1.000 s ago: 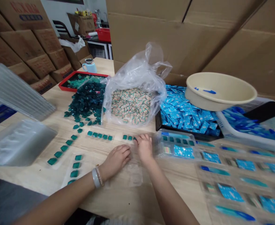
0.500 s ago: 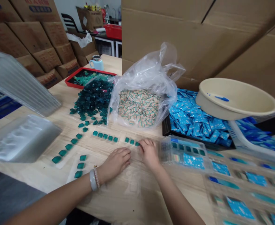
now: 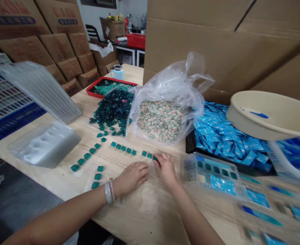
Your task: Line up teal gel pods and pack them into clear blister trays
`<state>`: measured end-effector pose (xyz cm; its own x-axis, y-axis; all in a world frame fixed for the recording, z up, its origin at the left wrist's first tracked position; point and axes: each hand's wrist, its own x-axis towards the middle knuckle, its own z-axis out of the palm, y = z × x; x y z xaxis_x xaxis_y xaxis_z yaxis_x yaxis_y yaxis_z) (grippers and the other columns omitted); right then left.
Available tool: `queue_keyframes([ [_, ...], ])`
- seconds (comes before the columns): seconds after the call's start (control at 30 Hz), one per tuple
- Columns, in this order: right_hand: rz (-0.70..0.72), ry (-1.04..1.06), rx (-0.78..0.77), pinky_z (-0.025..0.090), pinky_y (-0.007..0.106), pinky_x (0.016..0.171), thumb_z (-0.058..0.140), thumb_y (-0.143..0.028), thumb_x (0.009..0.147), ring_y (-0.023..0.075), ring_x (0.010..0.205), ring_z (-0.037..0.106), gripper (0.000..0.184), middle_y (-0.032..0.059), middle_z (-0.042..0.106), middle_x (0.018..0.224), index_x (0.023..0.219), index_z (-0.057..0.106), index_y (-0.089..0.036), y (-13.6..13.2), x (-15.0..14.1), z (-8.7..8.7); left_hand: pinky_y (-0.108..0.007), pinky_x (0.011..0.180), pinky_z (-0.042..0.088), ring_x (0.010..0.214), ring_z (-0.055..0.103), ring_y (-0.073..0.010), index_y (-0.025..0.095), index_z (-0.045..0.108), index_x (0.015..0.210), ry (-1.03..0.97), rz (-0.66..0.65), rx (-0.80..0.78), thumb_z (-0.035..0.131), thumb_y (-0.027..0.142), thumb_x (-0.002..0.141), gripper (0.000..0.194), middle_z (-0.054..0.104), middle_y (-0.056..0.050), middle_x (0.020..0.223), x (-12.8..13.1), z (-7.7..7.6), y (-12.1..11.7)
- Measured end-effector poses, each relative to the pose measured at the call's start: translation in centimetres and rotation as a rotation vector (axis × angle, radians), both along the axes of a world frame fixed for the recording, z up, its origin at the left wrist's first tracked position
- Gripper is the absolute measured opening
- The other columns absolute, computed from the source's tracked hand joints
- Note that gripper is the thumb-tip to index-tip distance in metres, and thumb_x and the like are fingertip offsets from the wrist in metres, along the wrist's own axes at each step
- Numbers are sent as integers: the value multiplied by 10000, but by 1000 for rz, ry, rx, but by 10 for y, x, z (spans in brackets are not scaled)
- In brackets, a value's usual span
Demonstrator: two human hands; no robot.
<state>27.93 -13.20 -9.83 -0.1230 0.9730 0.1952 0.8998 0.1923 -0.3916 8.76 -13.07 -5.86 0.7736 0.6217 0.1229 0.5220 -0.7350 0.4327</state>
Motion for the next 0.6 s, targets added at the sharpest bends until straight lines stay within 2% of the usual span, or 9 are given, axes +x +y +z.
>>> queue_keyframes([
  [0.07, -9, -38, 46, 386, 371, 752, 457, -303, 778, 224, 884, 497, 306, 94, 587, 926, 1026, 572, -162, -2, 1, 3, -275, 896, 358, 1028, 454, -156, 176, 544, 950, -84, 95, 32, 455, 223, 795, 184, 531, -44, 1074, -20, 9, 24],
  [0.13, -60, -56, 119, 391, 385, 748, 467, -333, 774, 239, 895, 491, 375, 116, 576, 948, 1088, 529, -137, 0, -3, 17, -256, 866, 373, 963, 488, -145, 163, 571, 908, -132, 345, 63, 418, 193, 806, 186, 560, -54, 986, -52, 19, 61],
  [0.2, -61, -17, 196, 391, 386, 758, 463, -345, 783, 236, 881, 494, 388, 117, 577, 926, 1100, 515, -128, 14, -18, 39, -274, 825, 396, 890, 523, -162, 145, 585, 912, -58, 672, 54, 407, 211, 805, 218, 574, -77, 922, -87, 24, 98],
  [0.27, 66, 86, 219, 399, 351, 762, 442, -318, 804, 205, 846, 508, 324, 95, 585, 875, 1057, 539, -140, 42, -48, 59, -290, 777, 416, 843, 548, -186, 148, 603, 894, 124, 849, -26, 459, 249, 769, 216, 587, -90, 883, -116, 25, 127],
  [0.37, 307, 204, 131, 413, 283, 748, 417, -237, 819, 162, 814, 525, 251, 67, 599, 829, 991, 581, -154, 98, -113, 73, -292, 742, 428, 819, 569, -206, 147, 623, 855, 275, 896, -120, 531, 245, 697, 207, 609, -104, 863, -133, 21, 145],
  [0.43, 324, 190, 21, 411, 267, 763, 432, -173, 801, 153, 835, 530, 239, 61, 608, 870, 974, 597, -164, 130, -154, 72, -302, 746, 430, 822, 574, -212, 131, 630, 827, 270, 868, -118, 511, 215, 694, 197, 622, -118, 854, -131, 19, 145],
  [0.5, 280, 172, -83, 394, 260, 813, 442, -139, 785, 151, 905, 522, 263, 61, 606, 956, 998, 593, -168, 148, -180, 67, -318, 771, 429, 851, 572, -216, 122, 627, 837, 160, 843, -124, 477, 209, 703, 219, 629, -123, 879, -128, 21, 141],
  [0.53, 269, 189, -121, 388, 246, 825, 427, -126, 790, 141, 917, 523, 289, 59, 604, 986, 1035, 576, -162, 152, -187, 64, -322, 790, 427, 874, 568, -215, 127, 624, 860, 28, 825, -165, 480, 224, 696, 239, 633, -113, 902, -127, 22, 139],
  [0.6, 312, 264, -155, 385, 202, 827, 403, -141, 811, 111, 935, 520, 305, 28, 604, 1014, 1075, 550, -180, 151, -187, 60, -325, 753, 459, 856, 580, -214, 158, 609, 920, -294, 852, -398, 524, 305, 656, 314, 639, -76, 936, -129, 20, 137],
])
